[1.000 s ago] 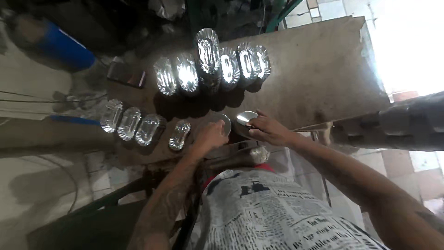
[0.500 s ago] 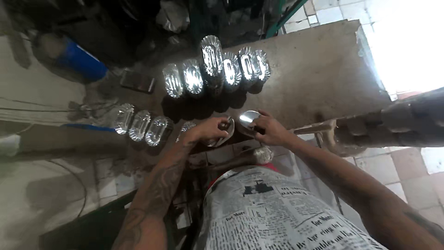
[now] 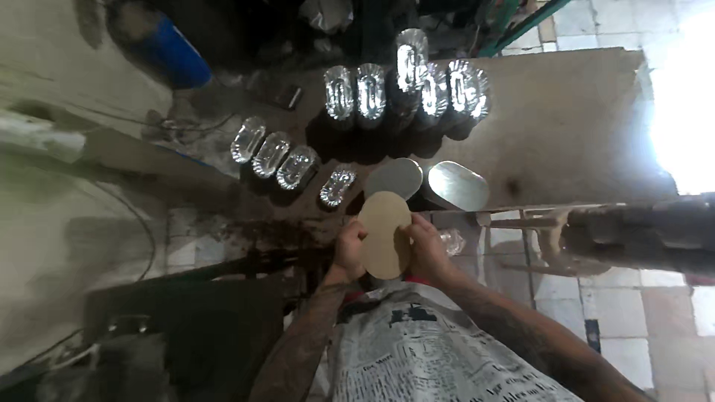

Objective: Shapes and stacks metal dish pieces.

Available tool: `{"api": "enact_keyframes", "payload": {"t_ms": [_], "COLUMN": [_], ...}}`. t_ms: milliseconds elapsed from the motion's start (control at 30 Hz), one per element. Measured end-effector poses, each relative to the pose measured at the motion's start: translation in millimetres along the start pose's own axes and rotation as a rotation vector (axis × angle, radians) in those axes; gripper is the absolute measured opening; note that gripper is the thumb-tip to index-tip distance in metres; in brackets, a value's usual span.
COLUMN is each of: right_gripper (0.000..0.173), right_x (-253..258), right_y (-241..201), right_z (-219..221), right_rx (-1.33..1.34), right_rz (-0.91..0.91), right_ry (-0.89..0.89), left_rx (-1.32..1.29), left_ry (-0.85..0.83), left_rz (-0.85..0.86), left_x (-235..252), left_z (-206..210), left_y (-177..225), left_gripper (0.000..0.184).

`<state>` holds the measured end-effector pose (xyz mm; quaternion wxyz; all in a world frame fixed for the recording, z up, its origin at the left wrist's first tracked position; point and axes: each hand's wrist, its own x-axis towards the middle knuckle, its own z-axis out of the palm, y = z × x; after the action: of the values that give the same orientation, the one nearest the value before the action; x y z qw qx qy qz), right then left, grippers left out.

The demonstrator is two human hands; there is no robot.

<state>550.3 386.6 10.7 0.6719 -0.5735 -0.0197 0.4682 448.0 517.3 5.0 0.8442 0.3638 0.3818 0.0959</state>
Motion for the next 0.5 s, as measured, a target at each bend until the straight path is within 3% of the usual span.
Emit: {"api": "enact_keyframes", "payload": {"t_ms": [100, 200, 267, 367, 433, 500], "right_gripper": [0.019, 0.016, 0.021, 0.035, 0.035, 0.039], "right_x": [-2.6, 0.6, 3.3, -10.2, -24.6, -36.9], "right_y": [-10.9, 0.0, 18.4, 31.2, 43.4, 45.1], "right_z": [-20.1, -40.3, -86.7, -174.1, -214.7, -230.7], "right_rx": [-0.014, 0.044, -0.336, -1.142, -1.470, -1.565], "right_rz": [0.088, 0.076, -0.029, -0.035, 0.122, 0.226], "right_ry": [-0.285, -0.256, -0.166, -0.318, -0.455, -0.583], "left_rx": [-0.263, -0.259, 0.213, 1.114, 1.302, 1.094], "left_ry": [0.035, 0.045, -0.075, -0.335, -0.264, -0.055], "left_rz": [0.055, 0.082, -0.098, -0.230, -0.325, -0.491], "left_x": [-11.5, 13.1, 51.8, 130.1, 142.8, 109.2], "left_z": [2.3, 14.2, 9.8, 3.7, 13.2, 36.2], "left_y": [-15.8, -53.7, -80.1, -130.4, -137.5, -95.3], "left_gripper": [0.032, 0.037, 0.026, 0.047, 0.052, 0.044]}}
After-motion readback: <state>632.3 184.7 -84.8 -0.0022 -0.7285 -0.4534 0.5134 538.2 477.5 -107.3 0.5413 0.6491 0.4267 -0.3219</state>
